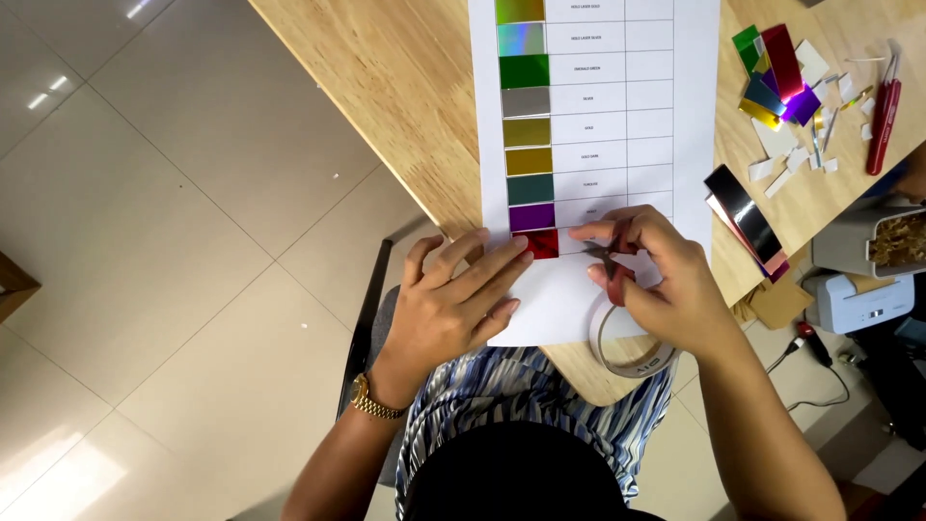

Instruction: Cutting and adhering metallic color swatches onto a printed reference chart.

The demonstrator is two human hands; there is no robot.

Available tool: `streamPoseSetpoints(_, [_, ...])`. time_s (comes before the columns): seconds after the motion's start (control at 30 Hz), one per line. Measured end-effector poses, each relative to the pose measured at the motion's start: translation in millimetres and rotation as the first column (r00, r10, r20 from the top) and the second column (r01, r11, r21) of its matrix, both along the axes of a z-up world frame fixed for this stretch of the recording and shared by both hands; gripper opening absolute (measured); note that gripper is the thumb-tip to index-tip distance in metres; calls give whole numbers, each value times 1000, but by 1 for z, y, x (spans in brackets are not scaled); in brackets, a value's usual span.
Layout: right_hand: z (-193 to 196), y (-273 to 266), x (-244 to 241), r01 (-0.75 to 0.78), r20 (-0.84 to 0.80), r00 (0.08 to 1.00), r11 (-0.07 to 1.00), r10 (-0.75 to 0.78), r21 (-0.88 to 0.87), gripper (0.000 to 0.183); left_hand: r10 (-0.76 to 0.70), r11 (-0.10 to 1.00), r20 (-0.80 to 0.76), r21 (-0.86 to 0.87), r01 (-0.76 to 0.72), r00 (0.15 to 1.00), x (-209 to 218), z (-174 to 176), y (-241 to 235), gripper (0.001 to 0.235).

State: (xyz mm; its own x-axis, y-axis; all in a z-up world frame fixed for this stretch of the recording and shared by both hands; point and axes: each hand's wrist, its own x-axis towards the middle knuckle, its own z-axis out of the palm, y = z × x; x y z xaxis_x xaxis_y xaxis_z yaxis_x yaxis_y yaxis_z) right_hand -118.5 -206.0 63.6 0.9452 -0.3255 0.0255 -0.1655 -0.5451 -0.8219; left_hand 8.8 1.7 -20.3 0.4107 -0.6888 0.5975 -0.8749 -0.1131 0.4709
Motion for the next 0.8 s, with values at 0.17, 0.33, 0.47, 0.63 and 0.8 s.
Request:
streamPoseSetpoints(0.17, [-11,-4,-5,18,-37,999,991,-13,135,17,8,1000,14,16,-9,1000,1,-7,0,36])
streamPoseSetpoints(0.33, [-13,-5,-7,44,-59,998,980,-33,194,15,8,1000,2,8,-8,1000,2,-6,1,34])
streamPoseSetpoints(0.47, [-13,-6,-6,40,-55,998,977,-29,210,15,20,999,16,31,-20,1000,5,-5,1,34])
streamPoseSetpoints(0.63, [-14,-8,-5,41,-57,998,972,-29,229,14,21,992,56,125,-28,998,6,1,-3,43])
streamPoseSetpoints(0.8, [-17,-8,-6,48,-41,998,969,-39,242,15,39,985,66,165,-50,997,11,-6,0,46])
